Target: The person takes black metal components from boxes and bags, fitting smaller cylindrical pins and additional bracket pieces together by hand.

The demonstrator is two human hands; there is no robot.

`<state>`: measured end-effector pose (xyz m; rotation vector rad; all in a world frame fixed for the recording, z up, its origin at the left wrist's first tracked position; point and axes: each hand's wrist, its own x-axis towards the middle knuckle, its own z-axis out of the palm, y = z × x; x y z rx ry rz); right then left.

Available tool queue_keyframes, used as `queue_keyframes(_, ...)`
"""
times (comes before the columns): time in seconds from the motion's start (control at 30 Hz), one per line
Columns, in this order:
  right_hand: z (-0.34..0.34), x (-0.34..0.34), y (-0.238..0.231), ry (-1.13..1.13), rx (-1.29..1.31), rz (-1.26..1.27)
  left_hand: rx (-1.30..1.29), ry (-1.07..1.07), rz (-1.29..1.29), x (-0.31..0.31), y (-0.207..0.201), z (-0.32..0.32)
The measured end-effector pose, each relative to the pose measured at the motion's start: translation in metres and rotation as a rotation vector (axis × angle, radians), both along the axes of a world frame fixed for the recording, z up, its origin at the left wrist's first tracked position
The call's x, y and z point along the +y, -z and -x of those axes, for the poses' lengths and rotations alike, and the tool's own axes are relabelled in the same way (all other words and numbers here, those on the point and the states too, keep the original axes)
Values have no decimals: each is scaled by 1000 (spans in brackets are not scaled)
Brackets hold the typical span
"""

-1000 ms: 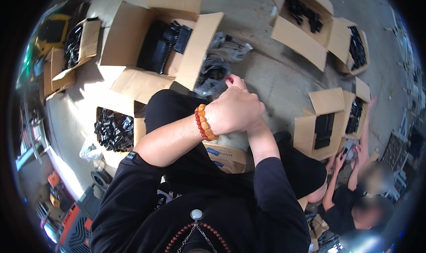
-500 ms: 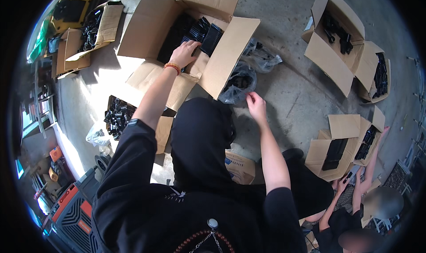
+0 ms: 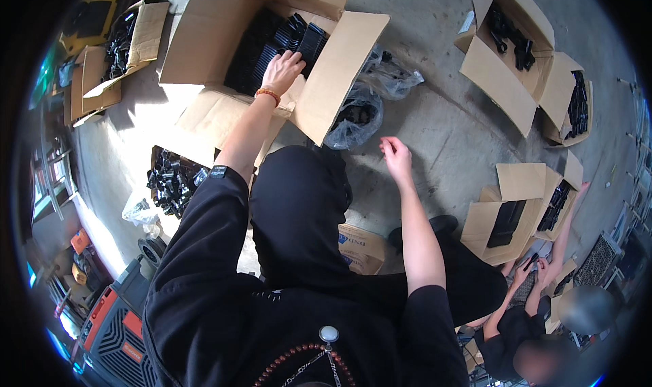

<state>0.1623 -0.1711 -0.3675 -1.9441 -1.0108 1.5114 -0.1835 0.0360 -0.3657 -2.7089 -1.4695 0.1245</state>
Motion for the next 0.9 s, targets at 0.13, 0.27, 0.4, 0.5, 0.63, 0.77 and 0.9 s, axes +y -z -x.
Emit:
queue_keyframes(0.13,22,30,4,-194,-185,-205,-10,18,41,0,0,3)
queue_keyframes(0.27,55,62,-22,-318,-382,-323,-74,55,170,-13,1,14)
queue_keyframes(0.4,65,68,-18,-504,-529,-391,-257,-136,525,-20,-18,16)
queue_keyframes(0.5,71,69,1,-621,-638,-360,-543,-403,696,-31,-38,22)
queue_keyframes(0.63,86,68,13,-778,-725,-248,-1279,-729,922,-58,-49,43)
queue_keyframes(0.77,100,68,18,-794,-777,-211,-1912,-804,1051,-90,-104,32)
queue_keyframes(0.9,103,69,23,-853,-819,-246,-2169,-775,1075,-111,-136,25)
